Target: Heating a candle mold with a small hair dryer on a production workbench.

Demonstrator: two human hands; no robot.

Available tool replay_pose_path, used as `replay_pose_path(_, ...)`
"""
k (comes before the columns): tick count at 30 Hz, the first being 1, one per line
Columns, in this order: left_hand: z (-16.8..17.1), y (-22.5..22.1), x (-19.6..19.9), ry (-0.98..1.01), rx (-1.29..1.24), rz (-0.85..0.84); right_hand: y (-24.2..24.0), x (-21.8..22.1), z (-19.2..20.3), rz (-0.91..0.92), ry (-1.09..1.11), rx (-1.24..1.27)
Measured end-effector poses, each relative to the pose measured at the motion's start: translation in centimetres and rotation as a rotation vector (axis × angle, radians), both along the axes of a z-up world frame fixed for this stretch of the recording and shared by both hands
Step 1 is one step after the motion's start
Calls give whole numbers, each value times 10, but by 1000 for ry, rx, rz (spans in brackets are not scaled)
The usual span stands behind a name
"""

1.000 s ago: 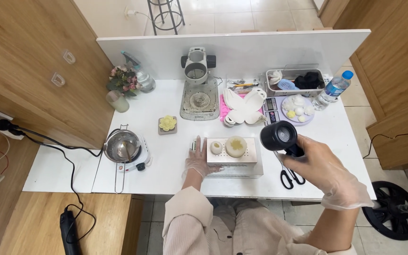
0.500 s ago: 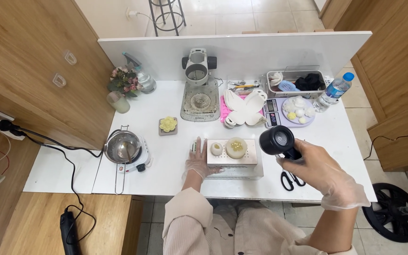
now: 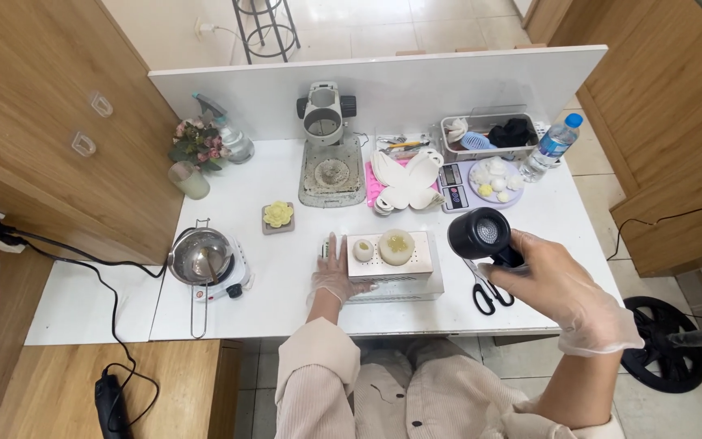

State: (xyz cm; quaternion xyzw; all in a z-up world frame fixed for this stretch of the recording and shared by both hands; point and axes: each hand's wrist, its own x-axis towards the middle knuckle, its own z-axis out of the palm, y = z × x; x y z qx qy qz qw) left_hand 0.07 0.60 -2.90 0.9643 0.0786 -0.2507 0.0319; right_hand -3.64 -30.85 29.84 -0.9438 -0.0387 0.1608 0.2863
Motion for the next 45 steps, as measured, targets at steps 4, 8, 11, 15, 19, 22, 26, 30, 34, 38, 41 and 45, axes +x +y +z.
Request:
replay_pose_path(4, 54, -10, -8, 143, -63, 88, 2, -7, 7, -8, -16, 31)
replay_pose_path(8, 30, -7, -4, 99, -33, 61, 2, -12, 11, -16, -15, 0)
replay_pose_path(11, 9, -2, 1, 25, -7, 33, 2, -12, 9, -3, -25, -6)
replay_pose_path(15, 29, -6, -2, 124, -1, 42, 4, -10, 8, 8, 10, 20)
replay_pose_path(19, 34, -7, -5, 119, -23, 71, -2, -3, -5, -3, 31, 28)
replay_pose_path(22, 34, -6, -5, 142, -43, 90, -6, 5, -17, 23, 26, 57)
replay_pose_path(26, 40, -8, -1, 142, -10, 86, -10, 11, -27, -39, 124, 117)
replay_pose_path(30, 52, -11, -4, 182, 11, 93, -13, 15, -32, -84, 215, 41)
replay_pose_path(34, 36, -8, 0, 166, 9, 116, -18, 15, -34, -74, 147, 108)
replay_pose_path(38, 41, -10, -1, 176, 16, 114, -18, 18, -37, -68, 166, 120)
replay_pose_path(41, 48, -12, -2, 183, 18, 116, -17, 23, -39, -109, 202, 141)
replay_pose_path(45, 43, -9, -3, 187, 22, 81, -10, 22, -40, -143, 209, 187)
